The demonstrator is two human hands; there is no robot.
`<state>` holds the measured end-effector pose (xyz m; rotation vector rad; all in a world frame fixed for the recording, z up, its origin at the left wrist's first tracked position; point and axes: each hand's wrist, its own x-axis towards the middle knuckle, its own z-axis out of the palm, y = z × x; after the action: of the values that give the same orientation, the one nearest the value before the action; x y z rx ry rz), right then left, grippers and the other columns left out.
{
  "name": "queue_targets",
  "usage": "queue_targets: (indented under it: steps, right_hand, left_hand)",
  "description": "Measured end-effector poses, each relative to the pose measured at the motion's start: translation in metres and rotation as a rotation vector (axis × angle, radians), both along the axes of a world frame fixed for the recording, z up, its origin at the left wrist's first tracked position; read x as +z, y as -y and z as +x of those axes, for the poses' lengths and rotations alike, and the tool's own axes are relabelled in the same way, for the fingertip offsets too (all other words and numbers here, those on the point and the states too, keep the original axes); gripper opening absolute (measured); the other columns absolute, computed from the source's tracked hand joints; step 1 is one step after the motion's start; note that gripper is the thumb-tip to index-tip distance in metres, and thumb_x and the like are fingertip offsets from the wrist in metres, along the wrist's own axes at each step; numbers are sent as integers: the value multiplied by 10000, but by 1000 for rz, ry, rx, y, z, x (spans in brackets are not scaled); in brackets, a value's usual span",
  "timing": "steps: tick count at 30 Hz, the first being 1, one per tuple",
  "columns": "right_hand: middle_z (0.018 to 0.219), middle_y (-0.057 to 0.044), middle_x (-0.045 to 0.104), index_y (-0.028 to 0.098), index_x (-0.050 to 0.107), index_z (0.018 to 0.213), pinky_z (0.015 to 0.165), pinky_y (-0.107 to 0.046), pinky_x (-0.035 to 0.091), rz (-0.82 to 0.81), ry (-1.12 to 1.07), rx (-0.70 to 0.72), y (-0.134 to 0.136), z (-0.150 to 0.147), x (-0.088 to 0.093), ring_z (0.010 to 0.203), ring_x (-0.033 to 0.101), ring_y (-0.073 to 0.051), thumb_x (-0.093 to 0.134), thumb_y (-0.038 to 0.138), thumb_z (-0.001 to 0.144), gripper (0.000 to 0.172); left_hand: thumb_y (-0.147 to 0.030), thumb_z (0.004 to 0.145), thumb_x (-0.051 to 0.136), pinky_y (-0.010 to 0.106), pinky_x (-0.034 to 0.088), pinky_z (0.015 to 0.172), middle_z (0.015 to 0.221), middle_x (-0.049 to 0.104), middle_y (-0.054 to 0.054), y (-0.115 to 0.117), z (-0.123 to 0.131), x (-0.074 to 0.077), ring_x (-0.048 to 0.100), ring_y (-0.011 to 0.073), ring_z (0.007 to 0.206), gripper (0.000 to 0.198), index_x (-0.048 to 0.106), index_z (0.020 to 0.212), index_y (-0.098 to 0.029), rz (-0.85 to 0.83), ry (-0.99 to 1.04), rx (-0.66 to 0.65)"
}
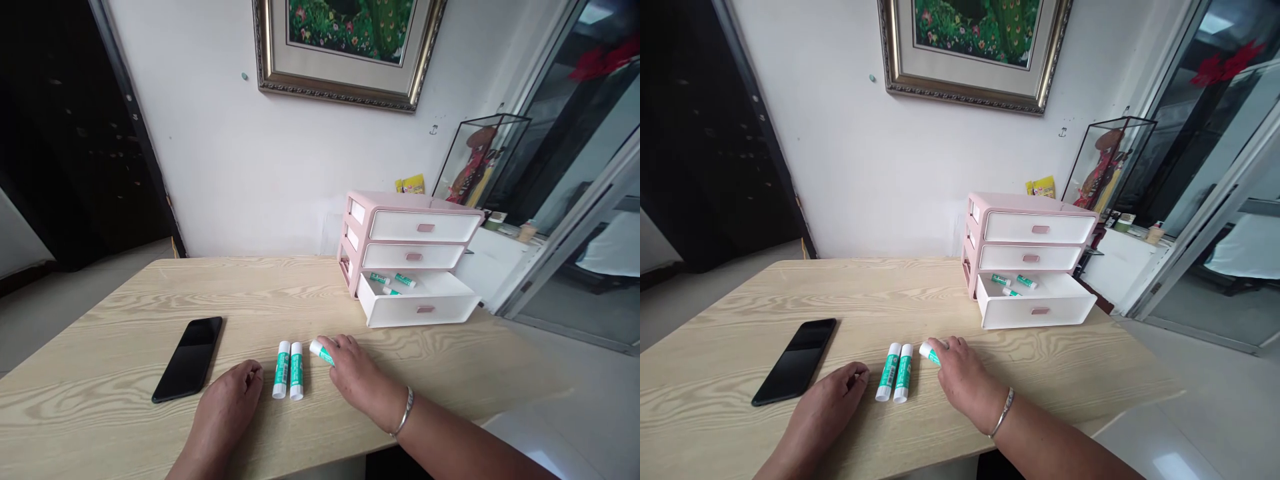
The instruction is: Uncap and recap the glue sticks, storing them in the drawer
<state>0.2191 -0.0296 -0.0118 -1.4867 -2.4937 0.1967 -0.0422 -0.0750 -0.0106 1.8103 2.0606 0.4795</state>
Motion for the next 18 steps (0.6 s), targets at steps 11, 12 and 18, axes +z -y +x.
queue_targets:
  steps: [11, 12, 18]
  right_hand:
    - [1335, -88, 618, 297, 443, 1518, 1041, -394, 428, 381, -29, -24, -80, 102, 98, 1216, 559, -269, 534, 101, 866, 688]
    - [1277, -88, 646, 289, 485, 1489, 1011, -392, 446, 387, 8, -46, -87, 112, 108, 1170, 581, -271, 535, 92, 855, 666]
    - [1032, -79, 731, 288, 683, 1302, 790, -328, 510, 61, 136, -288, -122, 145, 129, 906, 655, -245, 637, 135, 820, 509]
  left_hand:
    - [-313, 982, 418, 276, 382, 718, 954, 763, 46, -1, -2, -1, 681, 219, 900, 257, 669, 981, -259, -6, 3, -14]
    - [-310, 980, 418, 276, 376, 709, 929, 760, 41, -2, -2, -2, 678, 216, 881, 255, 668, 964, -259, 2, 1, -20]
    - [-315, 977, 437, 269, 357, 681, 873, 752, 30, -5, -5, -10, 672, 203, 829, 246, 674, 936, -263, 34, 15, -28]
